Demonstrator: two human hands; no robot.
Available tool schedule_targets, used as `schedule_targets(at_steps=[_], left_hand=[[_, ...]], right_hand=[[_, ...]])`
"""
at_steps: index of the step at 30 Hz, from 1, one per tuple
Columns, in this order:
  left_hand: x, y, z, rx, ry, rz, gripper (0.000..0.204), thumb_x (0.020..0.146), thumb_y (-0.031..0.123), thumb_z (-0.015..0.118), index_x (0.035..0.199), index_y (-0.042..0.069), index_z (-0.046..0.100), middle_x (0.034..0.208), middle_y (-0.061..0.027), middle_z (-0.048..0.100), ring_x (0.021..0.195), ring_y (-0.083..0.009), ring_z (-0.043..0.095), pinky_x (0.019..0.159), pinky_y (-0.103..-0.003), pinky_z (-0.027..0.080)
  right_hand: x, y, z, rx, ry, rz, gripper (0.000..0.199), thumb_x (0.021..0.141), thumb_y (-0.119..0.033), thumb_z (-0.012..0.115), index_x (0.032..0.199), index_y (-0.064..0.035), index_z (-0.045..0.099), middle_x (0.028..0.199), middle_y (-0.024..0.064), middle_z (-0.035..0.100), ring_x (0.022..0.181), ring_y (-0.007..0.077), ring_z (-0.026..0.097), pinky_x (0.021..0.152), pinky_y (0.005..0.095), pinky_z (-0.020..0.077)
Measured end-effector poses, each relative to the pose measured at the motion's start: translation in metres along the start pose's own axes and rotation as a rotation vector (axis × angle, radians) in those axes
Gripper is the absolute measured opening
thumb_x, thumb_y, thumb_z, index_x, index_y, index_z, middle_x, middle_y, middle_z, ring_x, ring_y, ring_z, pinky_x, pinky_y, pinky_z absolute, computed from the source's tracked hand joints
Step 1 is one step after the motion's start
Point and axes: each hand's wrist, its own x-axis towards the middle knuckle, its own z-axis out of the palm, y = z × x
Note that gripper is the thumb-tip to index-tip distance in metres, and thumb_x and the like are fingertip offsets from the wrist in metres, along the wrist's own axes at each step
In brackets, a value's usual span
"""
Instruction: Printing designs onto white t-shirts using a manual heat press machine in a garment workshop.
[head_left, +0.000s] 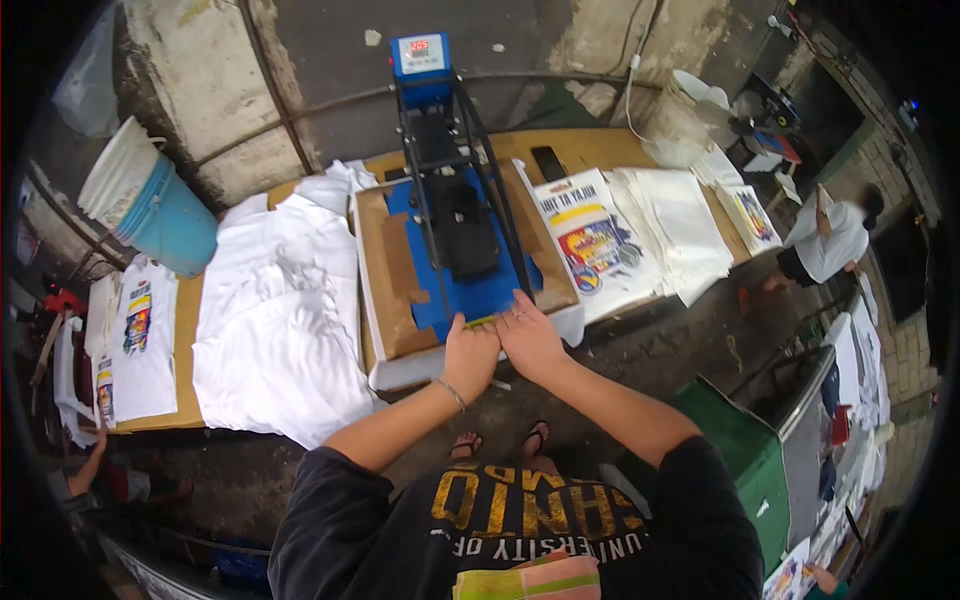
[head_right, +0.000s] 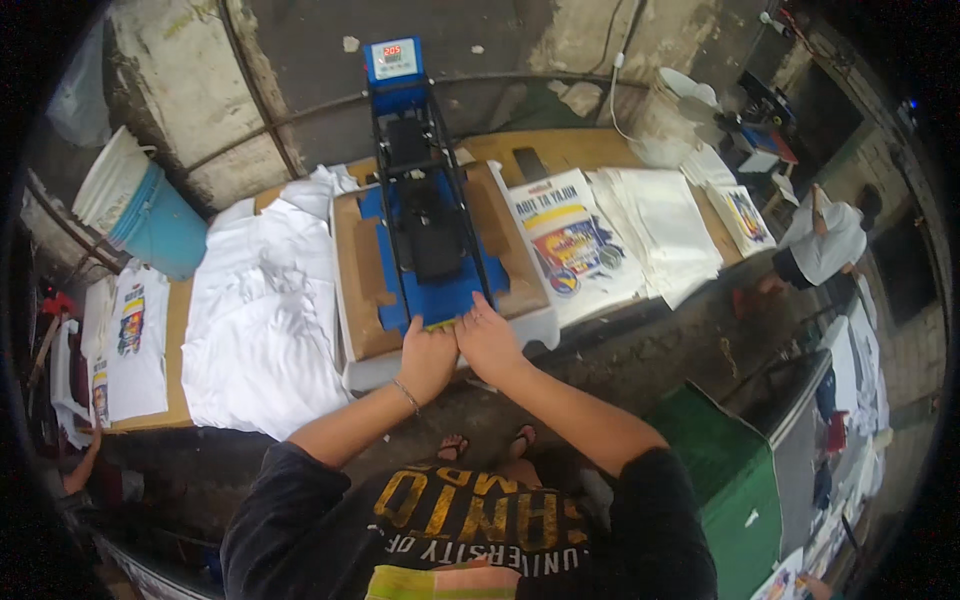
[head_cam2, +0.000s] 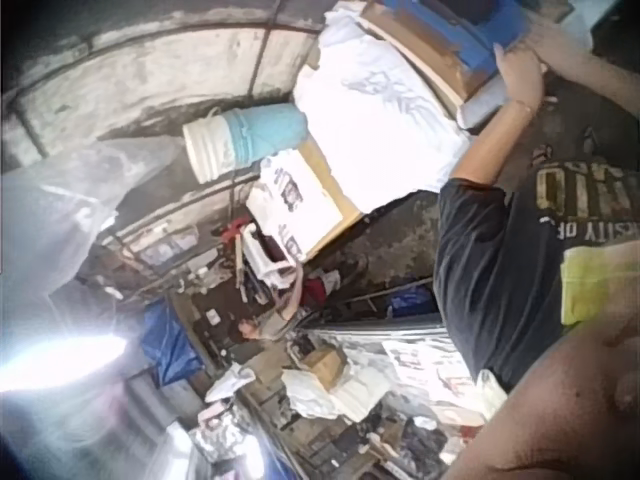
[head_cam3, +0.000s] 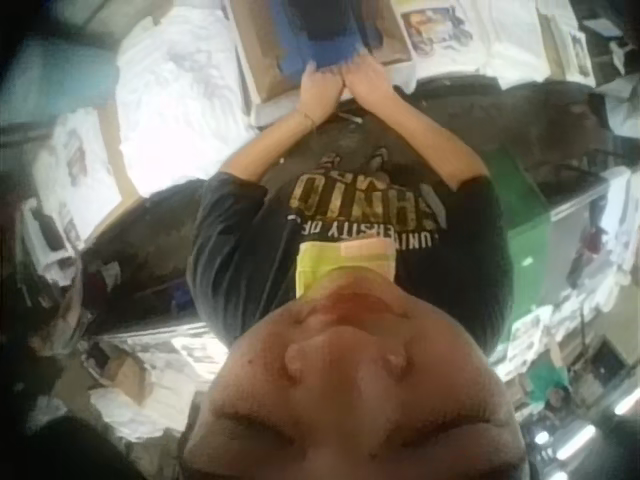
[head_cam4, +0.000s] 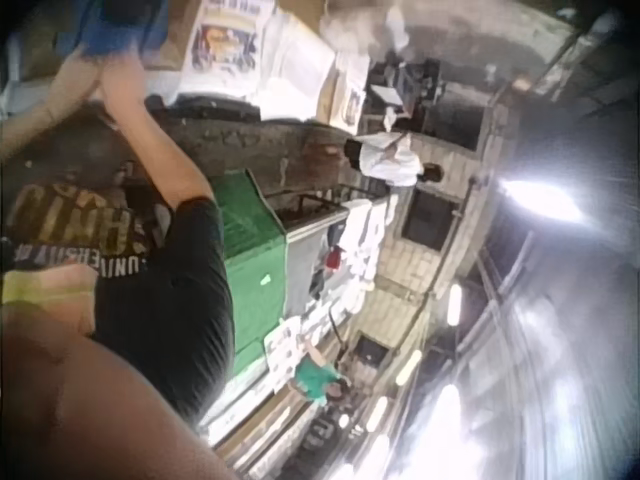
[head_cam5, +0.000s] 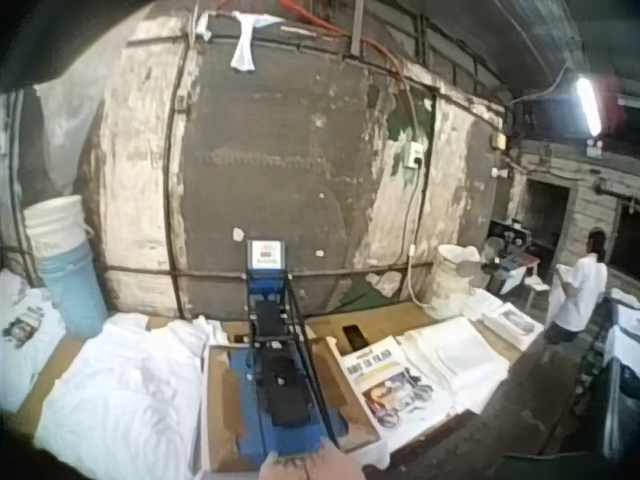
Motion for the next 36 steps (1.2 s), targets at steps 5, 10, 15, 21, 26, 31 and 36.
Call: schedule_targets(at_steps=[5, 10, 15, 21, 26, 31, 36], left_hand=[[0.004, -0.006, -0.001, -0.123, -0.166, -0.034, 0.012, 0.072, 0.014, 0.058, 0.078, 0.007, 0.065, 0.072, -0.01, 0.067, 0.068, -0.0244, 0.066, 0.085, -0.043, 0.044], [0.005, -0.008, -0.004, -0.114, -0.163, 0.029, 0.01, 0.068, 0.018, 0.061, 0.06, 0.012, 0.062, 0.06, -0.0091, 0.063, 0.053, -0.0242, 0.06, 0.067, -0.037, 0.044], [0.007, -0.007, -0.005, -0.125, -0.044, 0.056, 0.009, 0.066, 0.019, 0.062, 0.061, 0.012, 0.062, 0.059, -0.0082, 0.062, 0.054, -0.024, 0.059, 0.064, -0.037, 0.045], [0.015, -0.011, -0.016, -0.172, -0.156, 0.056, 0.01, 0.064, 0.021, 0.063, 0.065, 0.011, 0.062, 0.062, -0.006, 0.062, 0.057, -0.0228, 0.061, 0.063, -0.035, 0.046], [0.017, -0.013, -0.069, -0.144, -0.088, 0.137, 0.011, 0.062, 0.023, 0.063, 0.065, 0.013, 0.059, 0.063, -0.005, 0.061, 0.053, -0.0216, 0.059, 0.062, -0.034, 0.045], [0.037, -0.011, -0.13, -0.098, -0.168, 0.144, 0.014, 0.066, 0.023, 0.064, 0.069, 0.01, 0.058, 0.061, -0.0059, 0.059, 0.052, -0.0214, 0.059, 0.065, -0.035, 0.044], [0.047, -0.014, -0.195, -0.132, 0.095, 0.108, 0.04, 0.067, 0.028, 0.071, 0.097, 0.003, 0.06, 0.088, -0.0121, 0.062, 0.084, -0.0233, 0.062, 0.093, -0.04, 0.04]], right_hand=[[0.014, 0.022, 0.008, 0.368, -0.167, -0.161, 0.011, 0.068, -0.02, 0.062, 0.073, -0.0098, 0.064, 0.069, 0.0093, 0.065, 0.07, 0.0247, 0.063, 0.084, 0.0392, 0.0401], [0.014, 0.03, 0.012, 0.424, -0.194, -0.257, 0.01, 0.068, -0.022, 0.061, 0.071, -0.0133, 0.065, 0.064, 0.0073, 0.064, 0.064, 0.026, 0.062, 0.08, 0.0411, 0.0408], [0.012, 0.034, 0.017, 0.437, -0.219, -0.288, 0.012, 0.07, -0.024, 0.061, 0.068, -0.0129, 0.065, 0.065, 0.0079, 0.064, 0.064, 0.026, 0.064, 0.086, 0.0458, 0.042], [0.02, 0.042, 0.004, 0.511, -0.198, -0.335, 0.016, 0.07, -0.026, 0.061, 0.065, -0.0102, 0.063, 0.06, 0.0078, 0.061, 0.058, 0.0256, 0.061, 0.072, 0.0432, 0.0429], [0.026, 0.062, -0.053, 0.496, -0.095, -0.348, 0.011, 0.062, -0.021, 0.061, 0.058, -0.0106, 0.062, 0.062, 0.0081, 0.063, 0.059, 0.0238, 0.06, 0.073, 0.0399, 0.0439], [0.044, 0.071, -0.108, 0.432, -0.139, -0.315, 0.011, 0.063, -0.021, 0.06, 0.066, -0.0103, 0.062, 0.059, 0.0054, 0.061, 0.059, 0.0234, 0.06, 0.08, 0.0386, 0.0404], [0.025, 0.104, -0.164, 0.515, 0.206, -0.126, 0.031, 0.071, -0.019, 0.065, 0.098, -0.0053, 0.058, 0.099, 0.0102, 0.059, 0.097, 0.0216, 0.055, 0.1, 0.0402, 0.032]])
